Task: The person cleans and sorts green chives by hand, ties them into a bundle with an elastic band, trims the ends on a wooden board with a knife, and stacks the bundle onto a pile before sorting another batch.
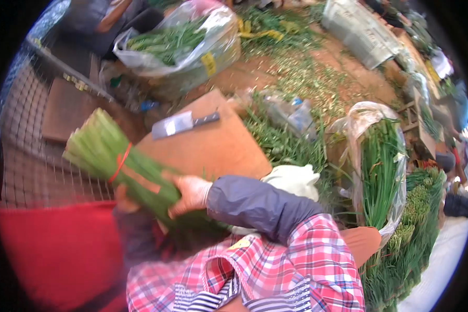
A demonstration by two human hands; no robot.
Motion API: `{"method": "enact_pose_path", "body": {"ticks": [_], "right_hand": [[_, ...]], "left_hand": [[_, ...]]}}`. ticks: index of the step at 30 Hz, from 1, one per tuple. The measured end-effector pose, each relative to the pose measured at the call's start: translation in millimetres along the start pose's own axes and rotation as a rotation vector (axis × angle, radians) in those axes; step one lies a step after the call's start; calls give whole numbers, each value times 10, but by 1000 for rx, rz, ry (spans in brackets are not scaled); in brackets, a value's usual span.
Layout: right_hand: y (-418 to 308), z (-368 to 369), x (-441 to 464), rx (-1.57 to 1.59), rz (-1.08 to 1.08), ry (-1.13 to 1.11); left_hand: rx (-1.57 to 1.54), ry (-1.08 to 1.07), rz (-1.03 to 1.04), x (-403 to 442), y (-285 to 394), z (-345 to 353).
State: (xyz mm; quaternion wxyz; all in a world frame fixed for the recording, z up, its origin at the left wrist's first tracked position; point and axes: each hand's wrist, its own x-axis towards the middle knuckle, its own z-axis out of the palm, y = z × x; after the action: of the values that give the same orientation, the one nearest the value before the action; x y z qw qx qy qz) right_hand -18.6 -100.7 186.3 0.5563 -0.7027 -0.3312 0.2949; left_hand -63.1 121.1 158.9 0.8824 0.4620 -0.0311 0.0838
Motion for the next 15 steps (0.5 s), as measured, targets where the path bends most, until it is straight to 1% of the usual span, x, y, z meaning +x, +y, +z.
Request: {"method": "enact_pose_path", "body": {"ticks": [1, 2, 3, 4, 5, 6, 8, 9, 11, 12, 14, 15], "right_hand": [[214, -136, 36, -200, 139, -220], [505, -307, 113, -395, 294, -441], [828, -480, 220, -596, 383, -272], [1036, -649, 317, -791, 466, -107], [971, -820, 442, -837, 465, 3], [1014, -917, 600, -939, 307, 107], [1184, -1015, 923, -1112, -30, 313], [1323, -1026, 1023, -1167, 14, 285], [1588, -983, 1161, -1264, 103, 227], [1614, -990, 1189, -1185, 196, 176], [1601, -993, 1134, -1018, 398, 68], [1542, -1019, 1071, -993, 416, -19]], "left_hand": [[183, -82, -17, -6, 244, -120], [341, -82, 2, -55, 428, -242], [500, -80, 21, -112, 614, -364], [563, 64, 15, -268, 723, -501], [625, 41, -18, -296, 820, -472], [691, 19, -61, -287, 918, -414], [753, -147, -349, -51, 1042, -126], [787, -230, -489, 42, 1032, -8], [831, -188, -491, 106, 772, 43], [849, -164, -497, 134, 621, 7], [916, -236, -529, 162, 308, -144], [956, -290, -533, 209, 183, -164]]}}
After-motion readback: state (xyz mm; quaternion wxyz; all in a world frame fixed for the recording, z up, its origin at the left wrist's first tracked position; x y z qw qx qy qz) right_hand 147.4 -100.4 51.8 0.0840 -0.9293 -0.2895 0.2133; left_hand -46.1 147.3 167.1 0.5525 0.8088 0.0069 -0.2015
